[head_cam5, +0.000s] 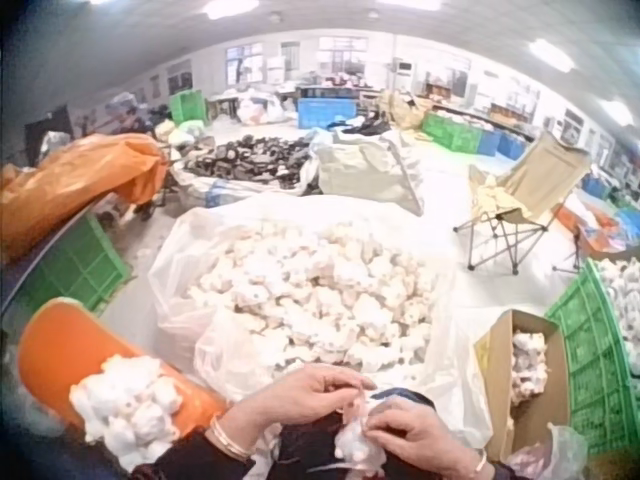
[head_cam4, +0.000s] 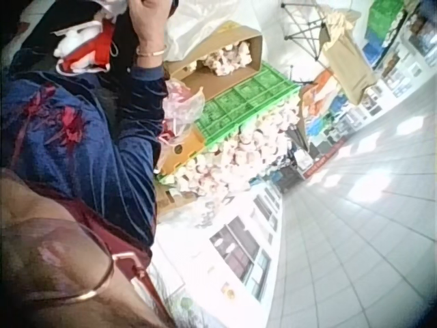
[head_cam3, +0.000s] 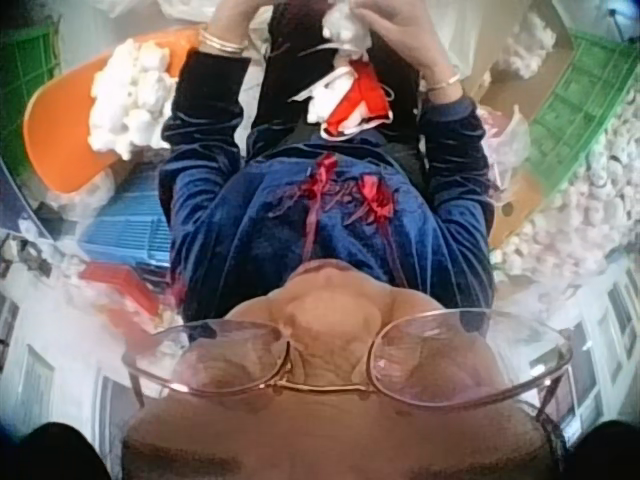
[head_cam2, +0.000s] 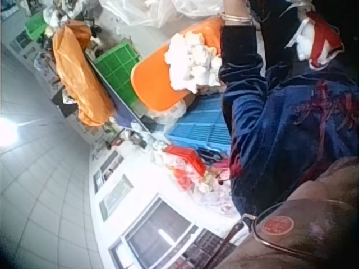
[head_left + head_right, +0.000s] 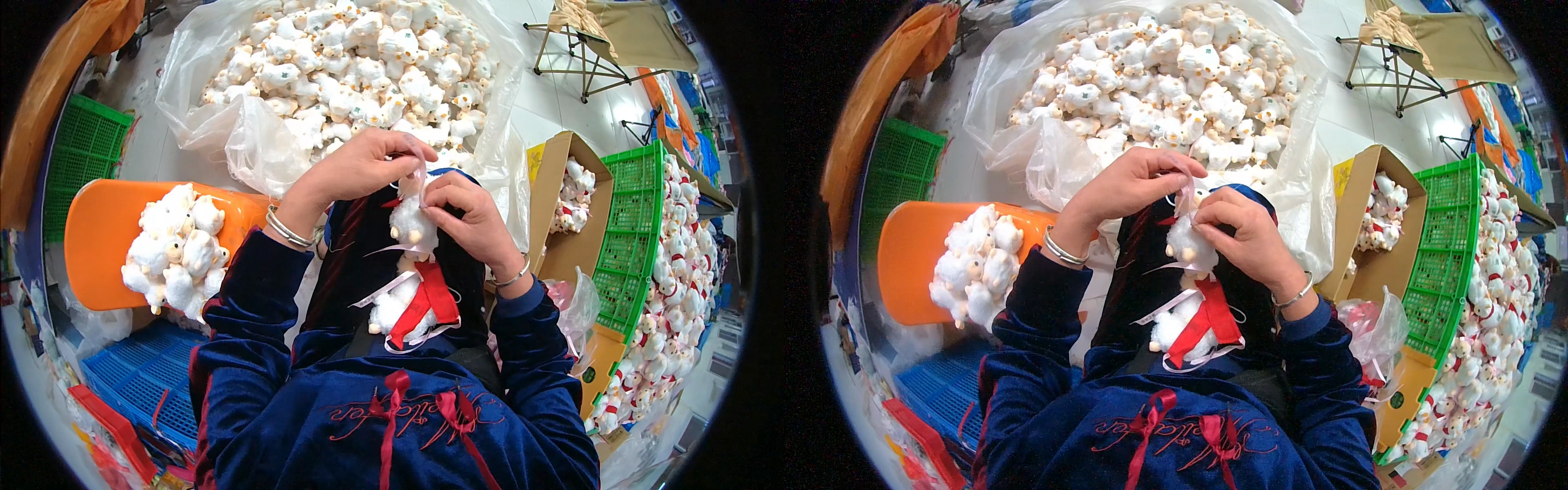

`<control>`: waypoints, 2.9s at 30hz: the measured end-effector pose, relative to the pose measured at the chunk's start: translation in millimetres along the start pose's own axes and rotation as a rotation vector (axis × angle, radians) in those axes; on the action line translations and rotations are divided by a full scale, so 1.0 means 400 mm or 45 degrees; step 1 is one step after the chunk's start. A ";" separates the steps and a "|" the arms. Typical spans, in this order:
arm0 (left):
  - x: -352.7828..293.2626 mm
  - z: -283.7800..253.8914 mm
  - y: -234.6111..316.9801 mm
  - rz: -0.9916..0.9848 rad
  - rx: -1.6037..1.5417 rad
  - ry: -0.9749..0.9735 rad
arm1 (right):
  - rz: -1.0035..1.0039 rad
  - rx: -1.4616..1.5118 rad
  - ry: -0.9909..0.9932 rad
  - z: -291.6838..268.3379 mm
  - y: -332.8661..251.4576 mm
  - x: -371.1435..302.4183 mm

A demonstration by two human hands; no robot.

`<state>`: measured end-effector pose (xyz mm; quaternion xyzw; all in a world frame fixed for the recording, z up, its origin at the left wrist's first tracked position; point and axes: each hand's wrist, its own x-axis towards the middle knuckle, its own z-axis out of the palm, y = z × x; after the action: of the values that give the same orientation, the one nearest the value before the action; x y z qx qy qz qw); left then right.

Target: The person sits on the floor and ties red ribbons around small white plush toys. They pick up each toy, wrap the ribbon, and adjust it before moving to the next one.

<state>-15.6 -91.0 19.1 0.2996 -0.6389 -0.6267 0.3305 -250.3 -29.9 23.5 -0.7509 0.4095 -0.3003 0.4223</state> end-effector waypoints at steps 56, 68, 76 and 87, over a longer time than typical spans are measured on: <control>-0.064 0.226 -0.097 -0.011 0.252 0.603 | 0.247 -0.075 0.041 -0.084 0.036 0.008; -0.075 0.211 -0.077 -0.122 0.172 0.557 | -0.050 -0.233 -0.043 -0.036 -0.014 -0.042; -0.080 0.222 -0.089 0.291 0.594 0.588 | 0.057 -0.082 -0.169 -0.050 0.004 -0.017; -0.086 0.229 -0.094 0.125 0.323 0.653 | 0.177 0.047 -0.347 -0.091 0.000 0.010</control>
<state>-69.2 -9.7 -19.9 0.4559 -0.6214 -0.4290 0.4711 -277.3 -47.4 40.7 -0.7466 0.3938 -0.1731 0.5075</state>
